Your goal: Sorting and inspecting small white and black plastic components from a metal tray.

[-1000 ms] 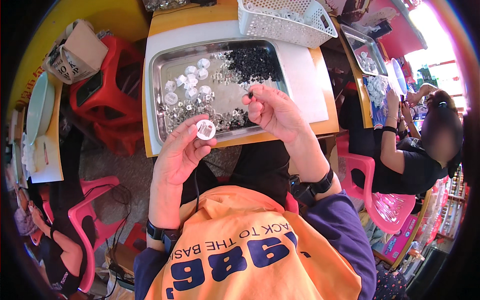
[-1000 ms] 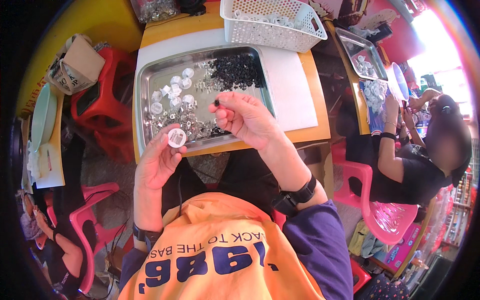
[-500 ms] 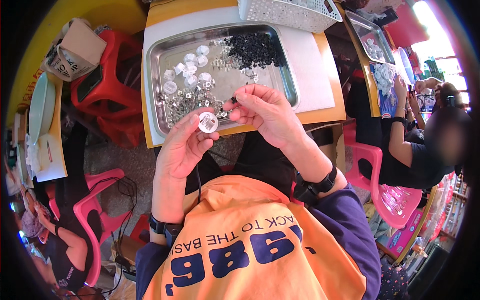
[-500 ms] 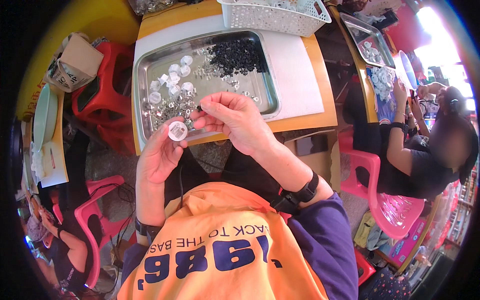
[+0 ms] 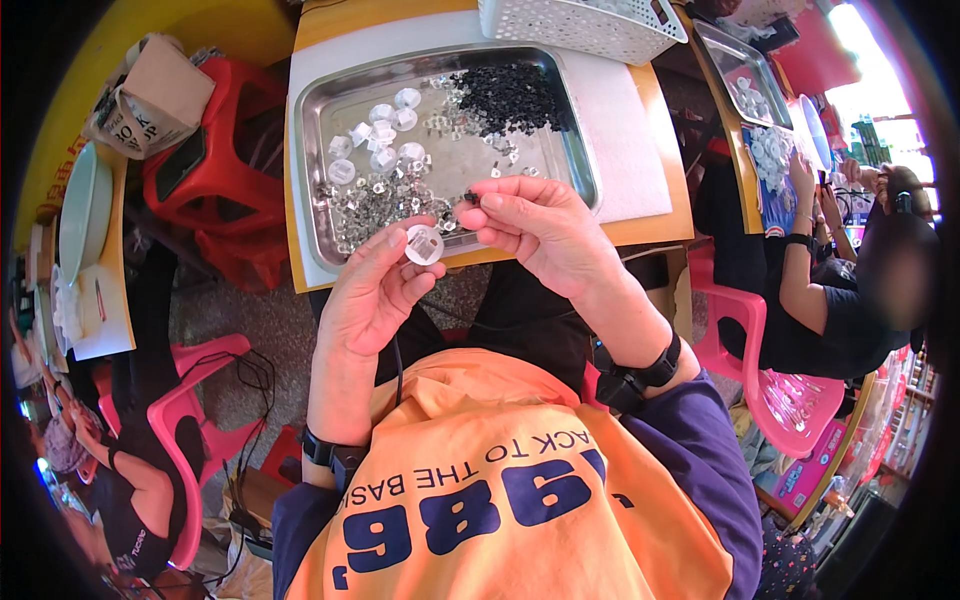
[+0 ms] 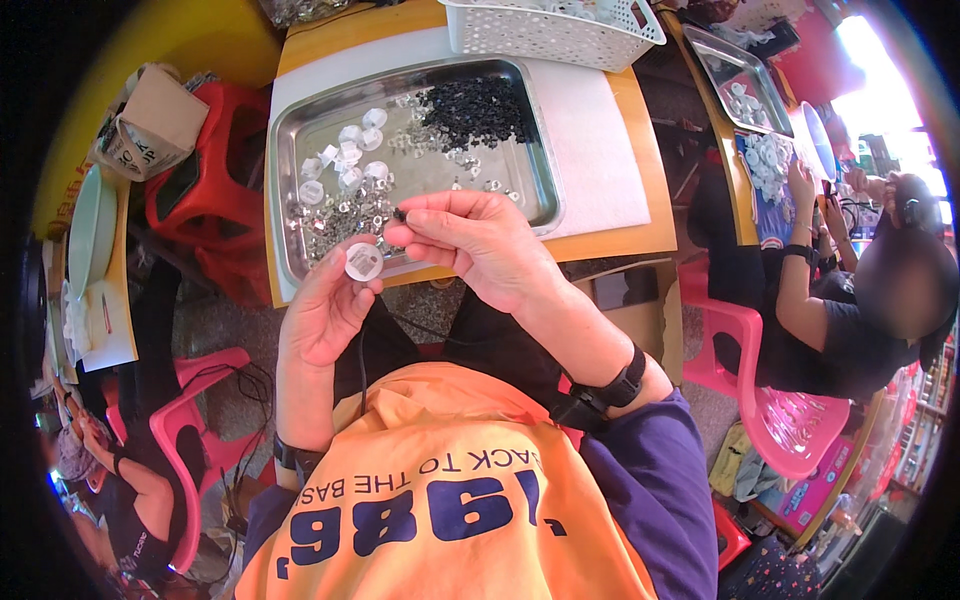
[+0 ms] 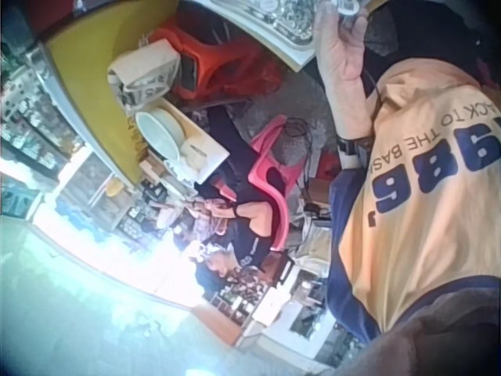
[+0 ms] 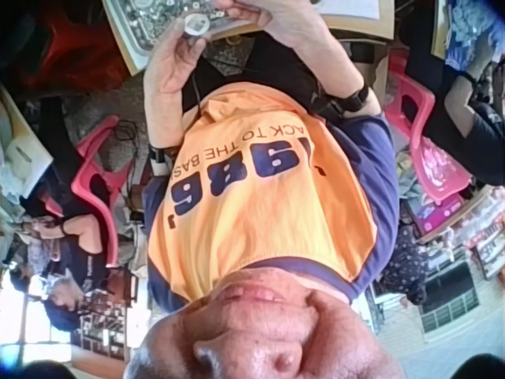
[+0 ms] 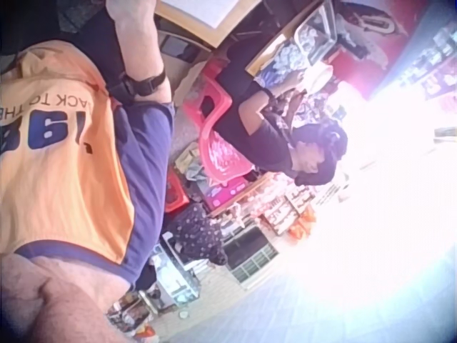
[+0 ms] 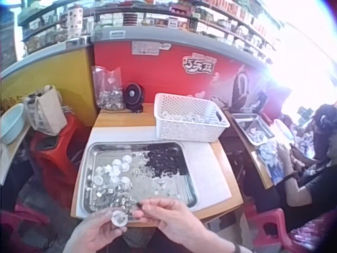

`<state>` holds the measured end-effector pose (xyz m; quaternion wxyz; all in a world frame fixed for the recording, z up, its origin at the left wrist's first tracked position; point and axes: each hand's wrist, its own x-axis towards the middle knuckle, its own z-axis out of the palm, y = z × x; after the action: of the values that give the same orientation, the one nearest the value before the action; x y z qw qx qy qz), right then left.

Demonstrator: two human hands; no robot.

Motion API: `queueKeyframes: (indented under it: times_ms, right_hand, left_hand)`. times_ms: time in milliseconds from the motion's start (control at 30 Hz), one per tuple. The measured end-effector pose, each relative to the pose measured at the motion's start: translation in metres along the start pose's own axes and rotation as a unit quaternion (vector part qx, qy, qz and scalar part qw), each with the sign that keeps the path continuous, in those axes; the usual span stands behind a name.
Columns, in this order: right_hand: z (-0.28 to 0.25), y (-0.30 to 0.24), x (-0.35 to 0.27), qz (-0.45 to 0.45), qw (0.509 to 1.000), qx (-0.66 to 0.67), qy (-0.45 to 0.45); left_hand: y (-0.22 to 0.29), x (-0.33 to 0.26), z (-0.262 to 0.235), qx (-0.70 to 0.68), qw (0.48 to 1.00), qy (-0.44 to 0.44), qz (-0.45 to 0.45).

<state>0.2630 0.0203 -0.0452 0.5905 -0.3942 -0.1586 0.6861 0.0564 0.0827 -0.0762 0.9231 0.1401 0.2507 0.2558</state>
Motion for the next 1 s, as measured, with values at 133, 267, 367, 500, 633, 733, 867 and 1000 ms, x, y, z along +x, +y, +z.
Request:
queueKeyframes:
  times_ms: [133,267,367,500,633,733,867,1000]
  right_hand:
    - [0.000,0.000,0.000,0.008,1.000,0.011,-0.014]
    - [0.000,0.001,0.001,0.020,0.997,0.059,-0.033]
    - [0.000,-0.001,0.002,0.047,0.994,0.092,-0.036]
    - [-0.004,0.003,0.007,0.059,0.988,0.138,-0.045]
    - [-0.008,0.004,0.010,0.073,0.981,0.174,-0.048]
    - [-0.010,0.002,0.011,0.078,0.980,0.180,-0.041]
    - [-0.009,-0.002,0.010,0.081,0.984,0.158,-0.007]
    - [-0.011,-0.001,0.008,0.095,0.985,0.142,-0.010]
  left_hand:
    - [-0.001,-0.001,-0.004,-0.025,1.000,-0.008,0.001]
    - [0.000,-0.001,-0.004,-0.025,1.000,-0.016,0.000]
    - [0.000,-0.001,-0.005,-0.022,1.000,-0.017,0.000]
    - [-0.002,0.000,-0.005,-0.020,1.000,-0.017,-0.001]
    - [-0.003,0.002,-0.004,-0.015,1.000,-0.010,-0.005]
    - [-0.004,0.002,-0.004,-0.019,1.000,-0.003,-0.005]
    - [-0.003,0.001,-0.004,-0.016,1.000,-0.002,-0.005]
    - [-0.002,0.000,-0.002,-0.016,1.000,-0.010,-0.012]
